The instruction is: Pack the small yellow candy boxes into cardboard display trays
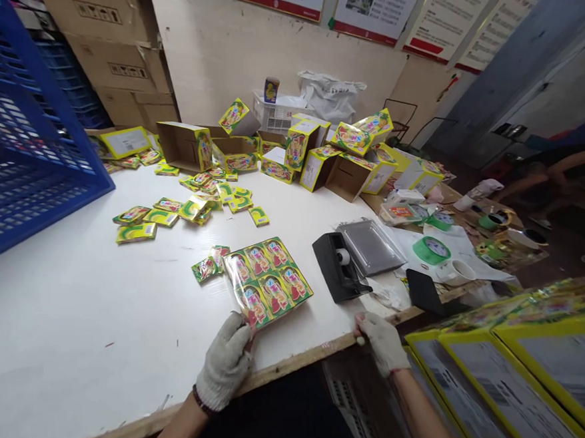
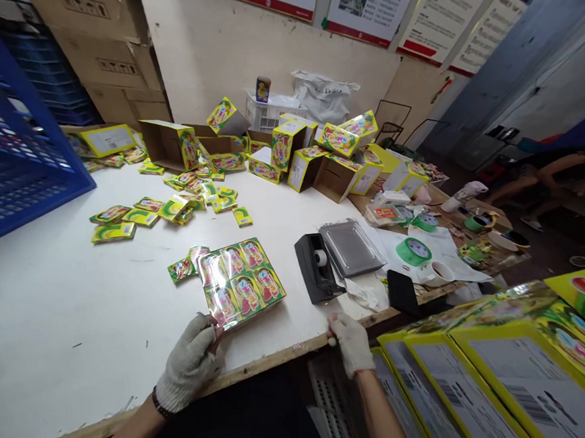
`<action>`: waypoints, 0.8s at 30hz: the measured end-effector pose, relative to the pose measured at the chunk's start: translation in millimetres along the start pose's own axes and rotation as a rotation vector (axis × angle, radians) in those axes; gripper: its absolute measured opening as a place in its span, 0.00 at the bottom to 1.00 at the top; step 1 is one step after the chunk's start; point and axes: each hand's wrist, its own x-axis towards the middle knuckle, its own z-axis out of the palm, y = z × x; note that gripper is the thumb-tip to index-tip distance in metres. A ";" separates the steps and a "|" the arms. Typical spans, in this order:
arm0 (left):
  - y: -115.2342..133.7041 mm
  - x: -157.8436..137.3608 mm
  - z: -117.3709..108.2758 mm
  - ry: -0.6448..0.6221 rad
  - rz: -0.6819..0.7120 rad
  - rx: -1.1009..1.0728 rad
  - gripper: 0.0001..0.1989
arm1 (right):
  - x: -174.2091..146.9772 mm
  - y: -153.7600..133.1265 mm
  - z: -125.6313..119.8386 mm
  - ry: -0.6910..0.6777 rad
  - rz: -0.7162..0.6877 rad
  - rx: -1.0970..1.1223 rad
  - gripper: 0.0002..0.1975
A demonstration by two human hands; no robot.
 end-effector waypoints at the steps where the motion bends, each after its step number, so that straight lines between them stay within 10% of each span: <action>1: 1.0 -0.2 0.5 0.008 0.002 0.011 0.12 | -10.3 -2.1 9.1 -0.086 0.001 0.026 0.18; 5: 3.4 1.7 0.2 -0.015 0.039 0.030 0.11 | -51.0 -12.7 67.7 -0.443 -0.005 0.138 0.20; 10: 3.0 3.6 0.1 0.034 0.089 0.113 0.12 | -66.6 -27.2 127.5 -0.536 0.009 0.069 0.20; 15: 8.7 3.2 -2.7 -0.090 0.169 0.424 0.21 | -61.4 -20.3 137.0 -0.526 0.041 0.058 0.20; 19: 22.4 12.4 -5.3 -0.296 -0.014 0.537 0.10 | -60.2 -9.5 140.1 -0.542 0.075 0.161 0.20; 24: 28.4 23.0 8.6 -0.263 -0.170 0.562 0.09 | -60.5 -10.9 135.3 -0.603 0.198 0.261 0.18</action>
